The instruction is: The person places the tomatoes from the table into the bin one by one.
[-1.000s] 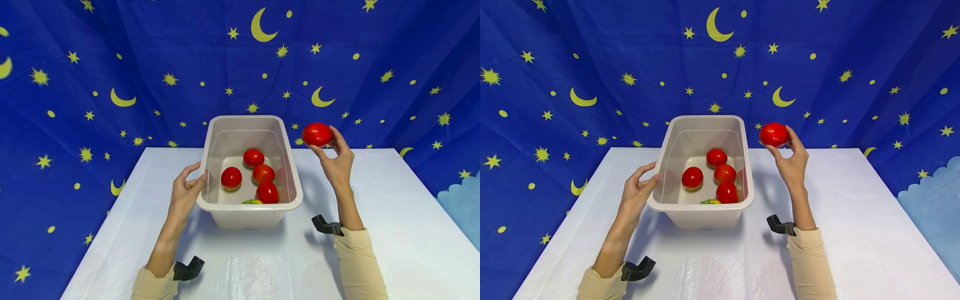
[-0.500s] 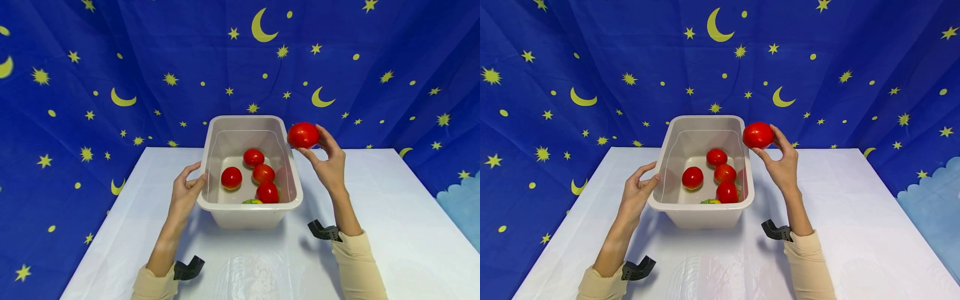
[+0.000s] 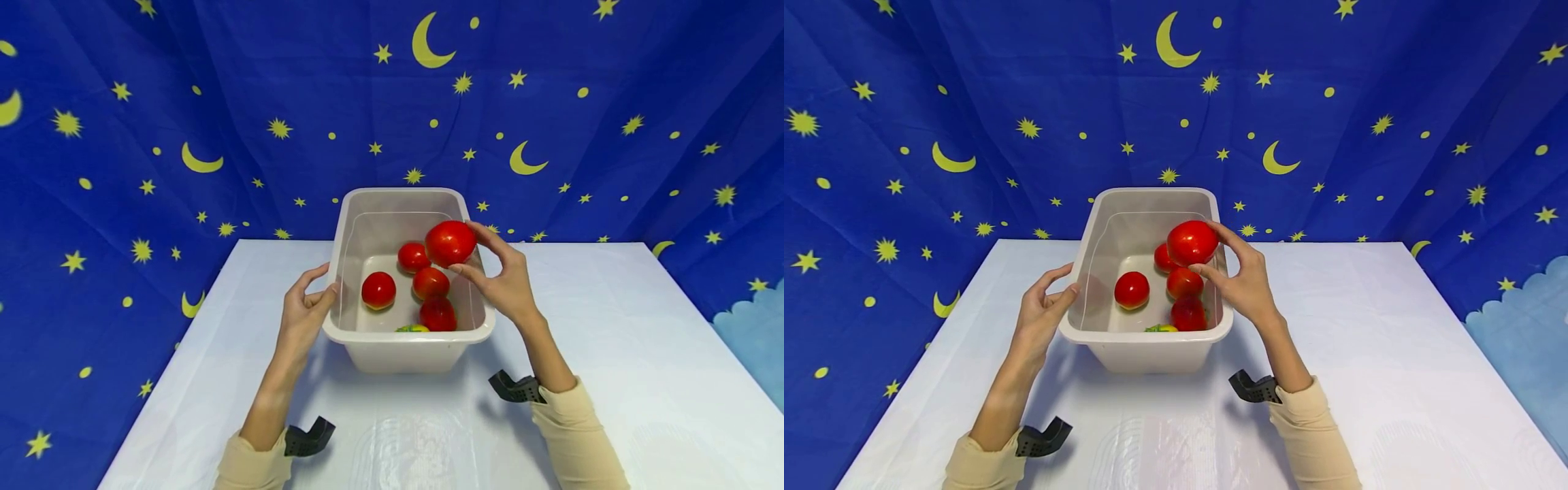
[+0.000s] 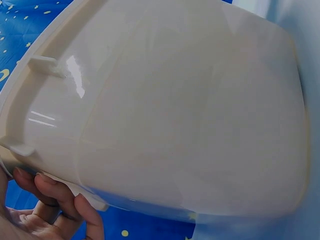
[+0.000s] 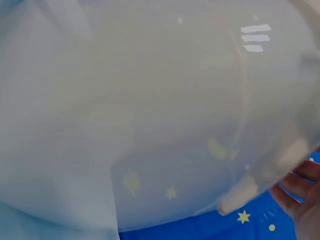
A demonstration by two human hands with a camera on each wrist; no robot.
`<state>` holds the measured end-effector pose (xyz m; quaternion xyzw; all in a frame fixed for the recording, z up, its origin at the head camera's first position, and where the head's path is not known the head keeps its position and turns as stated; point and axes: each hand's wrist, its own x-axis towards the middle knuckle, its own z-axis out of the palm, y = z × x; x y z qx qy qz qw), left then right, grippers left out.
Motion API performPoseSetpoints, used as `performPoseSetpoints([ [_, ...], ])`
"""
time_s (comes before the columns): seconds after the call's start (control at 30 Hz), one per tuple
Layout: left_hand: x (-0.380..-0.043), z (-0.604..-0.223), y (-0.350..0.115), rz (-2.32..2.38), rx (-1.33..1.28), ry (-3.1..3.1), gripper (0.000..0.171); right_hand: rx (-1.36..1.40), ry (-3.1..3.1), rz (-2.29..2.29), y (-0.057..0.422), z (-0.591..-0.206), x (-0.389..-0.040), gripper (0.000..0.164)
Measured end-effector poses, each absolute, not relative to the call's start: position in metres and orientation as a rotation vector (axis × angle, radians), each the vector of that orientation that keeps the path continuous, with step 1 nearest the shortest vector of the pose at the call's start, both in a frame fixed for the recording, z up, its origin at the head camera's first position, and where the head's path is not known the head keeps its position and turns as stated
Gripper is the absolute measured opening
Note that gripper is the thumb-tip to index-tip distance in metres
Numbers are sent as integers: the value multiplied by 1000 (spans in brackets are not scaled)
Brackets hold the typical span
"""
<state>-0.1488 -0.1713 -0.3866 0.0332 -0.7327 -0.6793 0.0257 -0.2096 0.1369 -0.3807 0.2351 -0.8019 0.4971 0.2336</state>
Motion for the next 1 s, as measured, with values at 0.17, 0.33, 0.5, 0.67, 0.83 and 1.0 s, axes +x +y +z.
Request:
performPoseSetpoints([
  [0.17,-149,-384,-169,-2098,99,-2271,46,668,-2264,1397,137,-381,-207,72],
  [0.33,-148,-381,-168,-2095,89,-2273,46,666,-2292,1411,142,-379,-206,77],
  [0.5,-147,-380,-168,-2094,94,-2281,46,648,-2260,1425,148,-378,-206,72],
  [0.67,-146,-379,-168,-2079,102,-2301,45,648,-2241,1403,153,-377,-204,70],
  [0.83,-145,-380,-169,-2057,109,-2322,45,655,-2230,1367,157,-373,-200,68],
  [1.0,-145,-382,-169,-2029,119,-2341,45,634,-2107,1358,161,-369,-200,52],
])
